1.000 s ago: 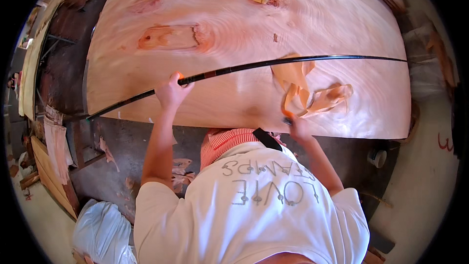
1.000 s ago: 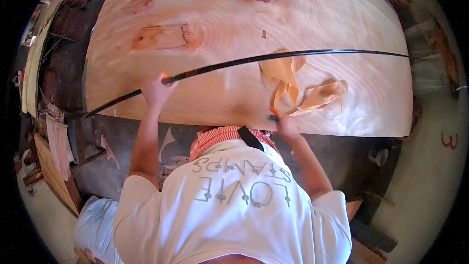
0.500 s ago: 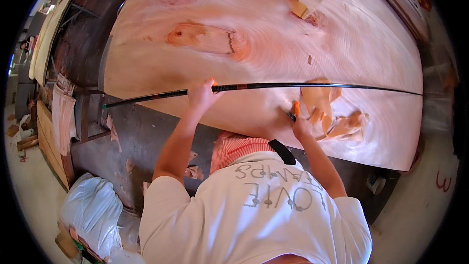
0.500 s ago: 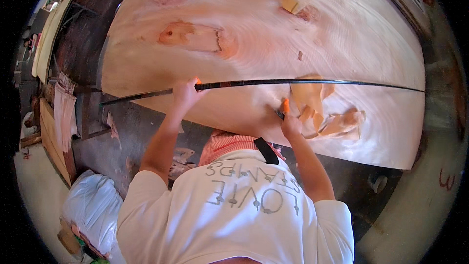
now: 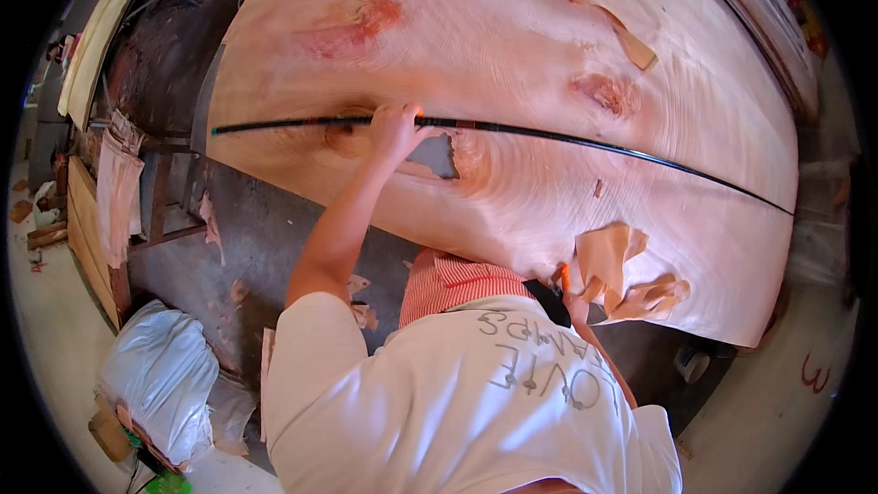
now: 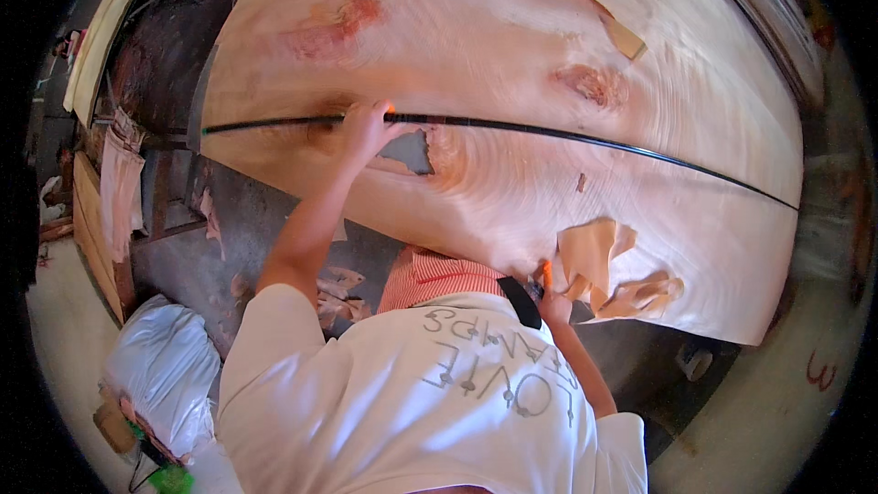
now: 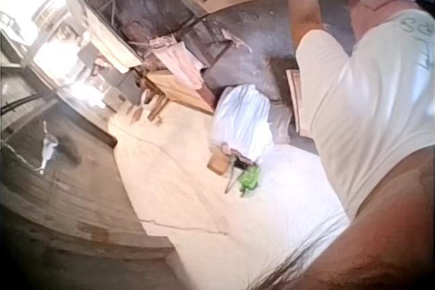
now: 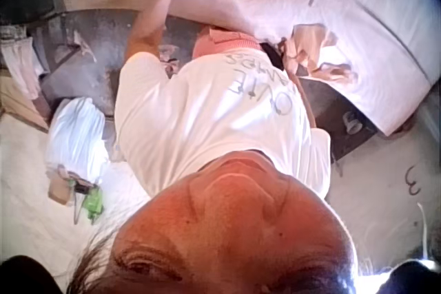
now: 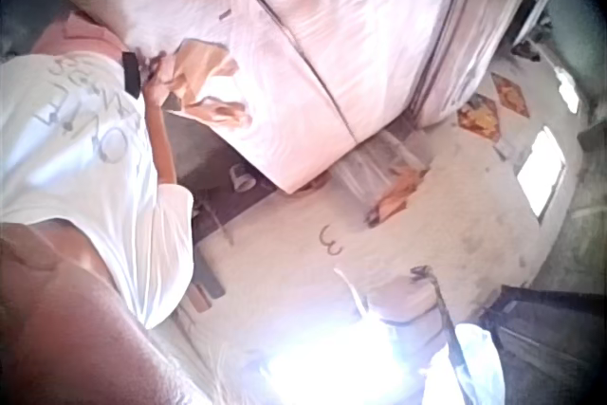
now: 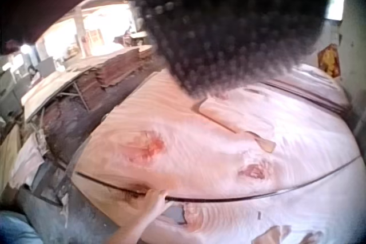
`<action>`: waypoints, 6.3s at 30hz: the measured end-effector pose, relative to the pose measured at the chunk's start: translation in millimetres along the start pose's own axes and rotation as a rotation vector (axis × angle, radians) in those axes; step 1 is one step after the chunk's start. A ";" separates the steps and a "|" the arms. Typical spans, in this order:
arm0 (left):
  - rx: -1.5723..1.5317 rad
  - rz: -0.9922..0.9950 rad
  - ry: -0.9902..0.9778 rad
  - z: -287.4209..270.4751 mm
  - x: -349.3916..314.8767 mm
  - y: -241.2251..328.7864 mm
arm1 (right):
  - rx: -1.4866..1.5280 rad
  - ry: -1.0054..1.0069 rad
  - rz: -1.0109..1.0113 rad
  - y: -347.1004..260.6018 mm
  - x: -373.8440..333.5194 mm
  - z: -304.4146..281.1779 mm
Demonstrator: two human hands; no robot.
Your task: The person handles wood veneer sheets on a table, using a utility knife to cut out sections and placing wood patches into the openings. The person also uses a long rod to move the veneer sheets.
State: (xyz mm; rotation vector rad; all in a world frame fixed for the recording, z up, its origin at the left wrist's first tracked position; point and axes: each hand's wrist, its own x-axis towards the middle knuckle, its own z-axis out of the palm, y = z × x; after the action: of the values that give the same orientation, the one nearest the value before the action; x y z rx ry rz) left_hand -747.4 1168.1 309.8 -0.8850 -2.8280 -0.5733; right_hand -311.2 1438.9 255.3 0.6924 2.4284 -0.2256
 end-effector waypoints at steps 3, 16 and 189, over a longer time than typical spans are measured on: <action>0.050 0.021 0.073 13.3 60.1 -14.3 | 0.011 0.002 -0.007 -0.1 0.7 1.4; 0.156 0.073 0.079 85.7 87.7 -19.4 | 0.968 0.186 0.217 -58.1 31.2 -102.7; 0.084 -0.073 0.088 -9.8 -111.8 -232.7 | 1.744 0.174 0.168 -256.6 117.1 -65.8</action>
State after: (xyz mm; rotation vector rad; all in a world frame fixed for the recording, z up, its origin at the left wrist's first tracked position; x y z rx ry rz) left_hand -788.4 929.6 219.5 -0.7261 -2.7913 -0.4856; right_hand -559.8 1291.2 239.3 1.5410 1.7158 -2.3412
